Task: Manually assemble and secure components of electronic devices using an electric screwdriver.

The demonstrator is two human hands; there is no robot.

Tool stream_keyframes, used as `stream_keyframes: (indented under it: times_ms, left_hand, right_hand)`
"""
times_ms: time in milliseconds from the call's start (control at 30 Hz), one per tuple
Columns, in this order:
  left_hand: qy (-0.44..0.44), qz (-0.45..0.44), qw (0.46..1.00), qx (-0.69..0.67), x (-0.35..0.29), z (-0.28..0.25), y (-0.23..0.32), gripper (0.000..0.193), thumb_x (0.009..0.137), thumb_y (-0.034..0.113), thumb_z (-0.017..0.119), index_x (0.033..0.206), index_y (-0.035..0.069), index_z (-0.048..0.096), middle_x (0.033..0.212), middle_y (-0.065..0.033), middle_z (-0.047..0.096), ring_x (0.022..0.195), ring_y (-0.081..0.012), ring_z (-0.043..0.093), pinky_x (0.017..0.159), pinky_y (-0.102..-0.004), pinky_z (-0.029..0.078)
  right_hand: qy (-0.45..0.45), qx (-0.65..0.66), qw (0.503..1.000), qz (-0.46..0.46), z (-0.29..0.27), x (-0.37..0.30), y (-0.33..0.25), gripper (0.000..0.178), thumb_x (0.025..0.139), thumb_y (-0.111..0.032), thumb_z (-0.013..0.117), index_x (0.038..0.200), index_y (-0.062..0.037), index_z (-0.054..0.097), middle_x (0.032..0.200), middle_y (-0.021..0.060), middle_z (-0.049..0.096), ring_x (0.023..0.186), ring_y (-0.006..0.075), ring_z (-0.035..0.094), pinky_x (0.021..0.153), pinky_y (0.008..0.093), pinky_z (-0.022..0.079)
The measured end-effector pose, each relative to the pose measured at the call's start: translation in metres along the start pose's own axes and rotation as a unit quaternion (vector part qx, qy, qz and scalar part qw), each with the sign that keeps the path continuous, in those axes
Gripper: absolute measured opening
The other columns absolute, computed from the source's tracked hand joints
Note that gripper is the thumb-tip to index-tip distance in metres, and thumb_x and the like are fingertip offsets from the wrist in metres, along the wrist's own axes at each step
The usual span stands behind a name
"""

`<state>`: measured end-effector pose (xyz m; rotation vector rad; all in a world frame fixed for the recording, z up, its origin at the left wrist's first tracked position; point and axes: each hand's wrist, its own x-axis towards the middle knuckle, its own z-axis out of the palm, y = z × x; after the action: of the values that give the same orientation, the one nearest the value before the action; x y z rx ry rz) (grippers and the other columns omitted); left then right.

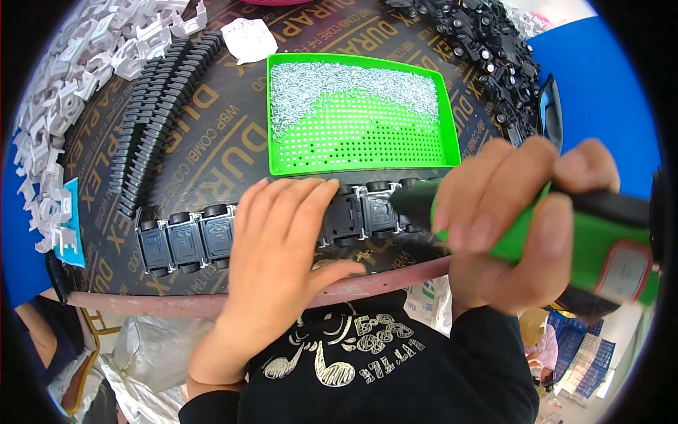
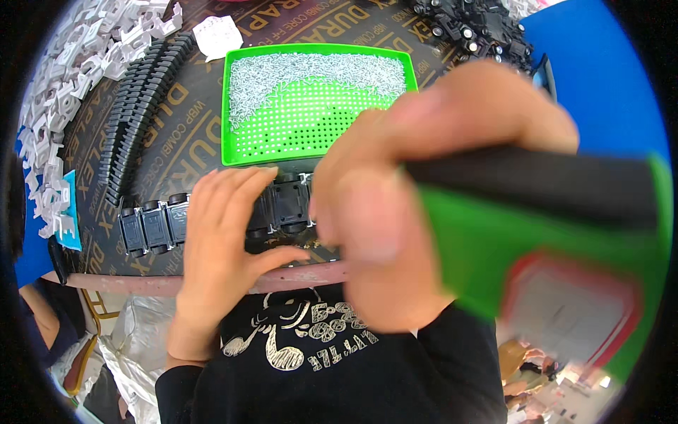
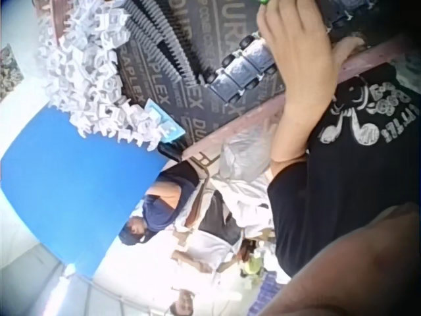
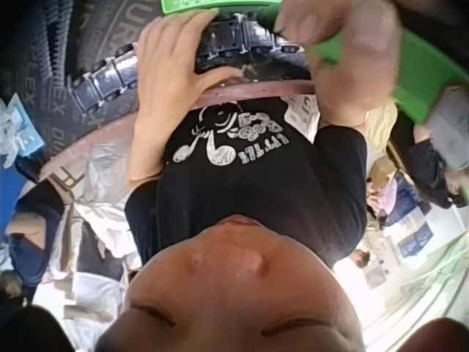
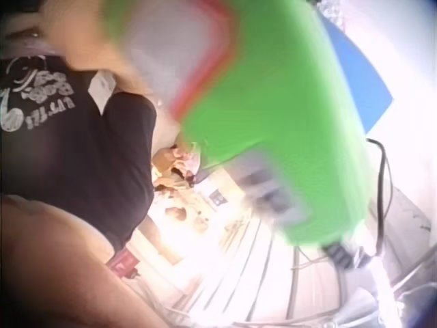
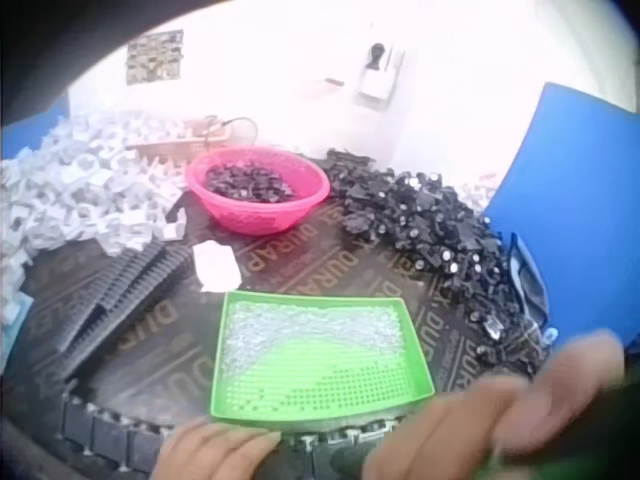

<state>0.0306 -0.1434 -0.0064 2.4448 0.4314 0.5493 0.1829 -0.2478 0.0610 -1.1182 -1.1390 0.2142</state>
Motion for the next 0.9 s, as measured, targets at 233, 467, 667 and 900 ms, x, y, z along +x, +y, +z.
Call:
stream_keyframes:
  times_ms: [233,467,667,900]
  left_hand:
    - [-0.013,-0.016,1.0,0.001,0.002,0.011,-0.005,0.064,0.064,0.022,0.082,0.12,0.003,0.058,0.115,-0.0082,0.056,0.112,-0.0276,0.05,0.104,-0.0472,0.032]
    - [-0.009,-0.016,1.0,0.003,0.003,0.013,-0.005,0.063,0.064,0.023,0.082,0.119,0.004,0.059,0.114,-0.0078,0.056,0.111,-0.0264,0.051,0.104,-0.0464,0.032]
    - [-0.005,-0.016,1.0,0.005,0.001,0.014,-0.006,0.064,0.065,0.025,0.08,0.12,0.003,0.056,0.113,-0.0085,0.056,0.11,-0.0259,0.051,0.103,-0.0465,0.032]
    - [0.002,-0.024,1.0,-0.007,0.003,0.013,-0.007,0.062,0.062,0.026,0.082,0.116,0.005,0.06,0.11,-0.0065,0.059,0.106,-0.0273,0.053,0.099,-0.0441,0.034]
  right_hand:
    - [-0.104,-0.098,0.99,-0.001,-0.002,-0.003,0.009,0.028,0.097,-0.012,0.049,0.123,-0.0068,0.038,0.069,0.0077,0.055,0.049,0.0162,0.048,0.048,0.0311,0.047]
    - [-0.147,0.017,0.988,0.033,0.007,0.003,0.03,0.026,0.089,-0.018,0.066,0.101,-0.0086,0.045,0.061,0.0052,0.054,0.047,0.0158,0.049,0.046,0.0301,0.044]
    - [-0.15,0.061,0.987,0.023,0.005,0.004,0.034,0.023,0.089,-0.018,0.066,0.097,-0.0093,0.046,0.061,0.0045,0.053,0.048,0.0155,0.049,0.045,0.0292,0.043]
    - [-0.055,0.079,0.995,0.015,0.0,0.01,0.022,0.016,0.096,-0.016,0.051,0.107,-0.0096,0.041,0.065,0.0048,0.05,0.053,0.015,0.047,0.046,0.028,0.044]
